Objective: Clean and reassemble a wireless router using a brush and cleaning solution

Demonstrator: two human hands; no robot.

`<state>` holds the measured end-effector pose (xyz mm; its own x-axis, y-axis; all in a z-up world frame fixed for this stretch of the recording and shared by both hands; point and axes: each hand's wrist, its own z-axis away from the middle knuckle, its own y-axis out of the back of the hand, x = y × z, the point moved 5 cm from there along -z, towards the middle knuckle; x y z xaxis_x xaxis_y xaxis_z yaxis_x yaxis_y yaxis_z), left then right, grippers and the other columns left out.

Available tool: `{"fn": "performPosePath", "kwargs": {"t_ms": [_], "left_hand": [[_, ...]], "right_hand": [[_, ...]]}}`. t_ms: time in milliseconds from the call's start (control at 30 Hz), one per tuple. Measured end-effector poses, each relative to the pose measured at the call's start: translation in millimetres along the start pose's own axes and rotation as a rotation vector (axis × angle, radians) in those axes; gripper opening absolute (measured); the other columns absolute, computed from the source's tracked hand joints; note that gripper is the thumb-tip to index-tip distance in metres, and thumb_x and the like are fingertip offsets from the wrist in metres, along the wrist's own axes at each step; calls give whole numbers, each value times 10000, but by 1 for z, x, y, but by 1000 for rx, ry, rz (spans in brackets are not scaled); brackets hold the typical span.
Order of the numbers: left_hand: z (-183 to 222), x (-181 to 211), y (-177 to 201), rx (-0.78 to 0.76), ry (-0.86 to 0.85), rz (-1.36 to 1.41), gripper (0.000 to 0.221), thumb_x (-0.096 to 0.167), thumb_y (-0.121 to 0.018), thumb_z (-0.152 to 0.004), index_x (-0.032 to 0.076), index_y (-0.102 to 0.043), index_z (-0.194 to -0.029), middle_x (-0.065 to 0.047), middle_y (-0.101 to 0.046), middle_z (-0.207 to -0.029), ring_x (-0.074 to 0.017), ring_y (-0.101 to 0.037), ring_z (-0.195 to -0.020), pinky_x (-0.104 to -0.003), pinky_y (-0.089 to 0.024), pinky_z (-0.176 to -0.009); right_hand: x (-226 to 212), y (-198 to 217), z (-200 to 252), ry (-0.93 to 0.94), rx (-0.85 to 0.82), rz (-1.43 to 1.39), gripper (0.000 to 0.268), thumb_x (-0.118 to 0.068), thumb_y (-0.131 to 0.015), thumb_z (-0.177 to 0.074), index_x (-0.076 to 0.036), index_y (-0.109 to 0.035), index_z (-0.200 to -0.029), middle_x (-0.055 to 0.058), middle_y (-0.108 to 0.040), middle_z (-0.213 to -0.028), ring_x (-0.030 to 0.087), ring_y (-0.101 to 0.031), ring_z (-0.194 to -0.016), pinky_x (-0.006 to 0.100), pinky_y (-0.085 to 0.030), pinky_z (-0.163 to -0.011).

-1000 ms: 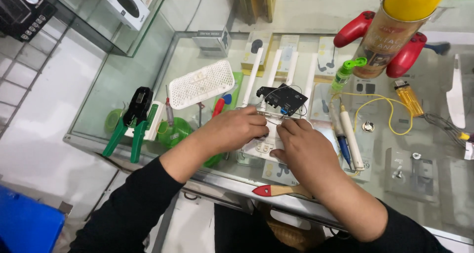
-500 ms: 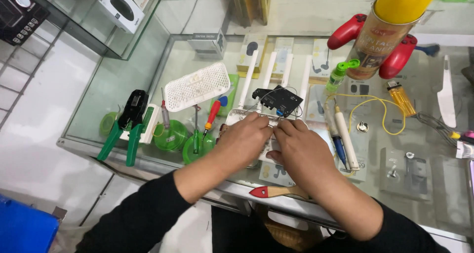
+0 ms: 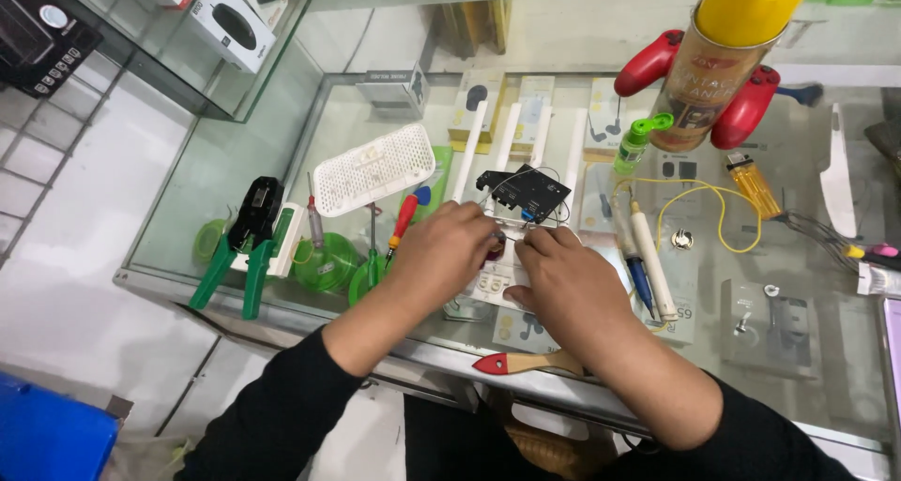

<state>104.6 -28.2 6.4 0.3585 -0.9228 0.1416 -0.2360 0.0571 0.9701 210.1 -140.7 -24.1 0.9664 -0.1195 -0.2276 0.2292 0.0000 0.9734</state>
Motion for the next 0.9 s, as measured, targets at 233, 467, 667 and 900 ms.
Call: {"fn": "performPosePath", "kwargs": {"t_ms": [233, 467, 667, 900], "left_hand": [[2, 1, 7, 21, -273, -175, 91, 211, -622, -927, 227, -700, -882, 41, -633, -889, -202, -624, -942, -301, -564, -685], [12, -27, 38, -20, 84, -59, 126, 282, -683, -924, 184, -731, -987, -20, -685, -946, -268, -676, -972, -397, -588, -738], [14, -5, 2, 242, -2, -241, 115, 307, -678, -915, 196, -692, -941, 6, -637, -882, -224, -674, -874, -348, -574, -656], [15, -20, 19, 193, 220, -121, 161, 360, -655, -899, 213, -679, -959, -5, -636, -858, -265, -707, -856, -412, -590, -649]], "right_hand": [[1, -3, -1, 19, -5, 11, 553, -384, -680, -927, -63, -600, -1370, 88, -622, -1301, 285, -553, -1276, 380, -598, -835], [-4, -7, 0, 67, 38, 30, 569, -368, -667, -952, 9, -579, -1368, 158, -622, -1283, 330, -574, -1240, 378, -594, -839], [-1, -13, 0, 102, 108, 34, 479, -351, -684, -926, -85, -590, -1313, 163, -627, -1245, 381, -607, -1203, 436, -600, -801], [-5, 1, 6, 72, 126, 96, 371, -341, -677, -939, -172, -610, -1262, 151, -642, -1264, 399, -621, -1213, 457, -597, -769]]}}
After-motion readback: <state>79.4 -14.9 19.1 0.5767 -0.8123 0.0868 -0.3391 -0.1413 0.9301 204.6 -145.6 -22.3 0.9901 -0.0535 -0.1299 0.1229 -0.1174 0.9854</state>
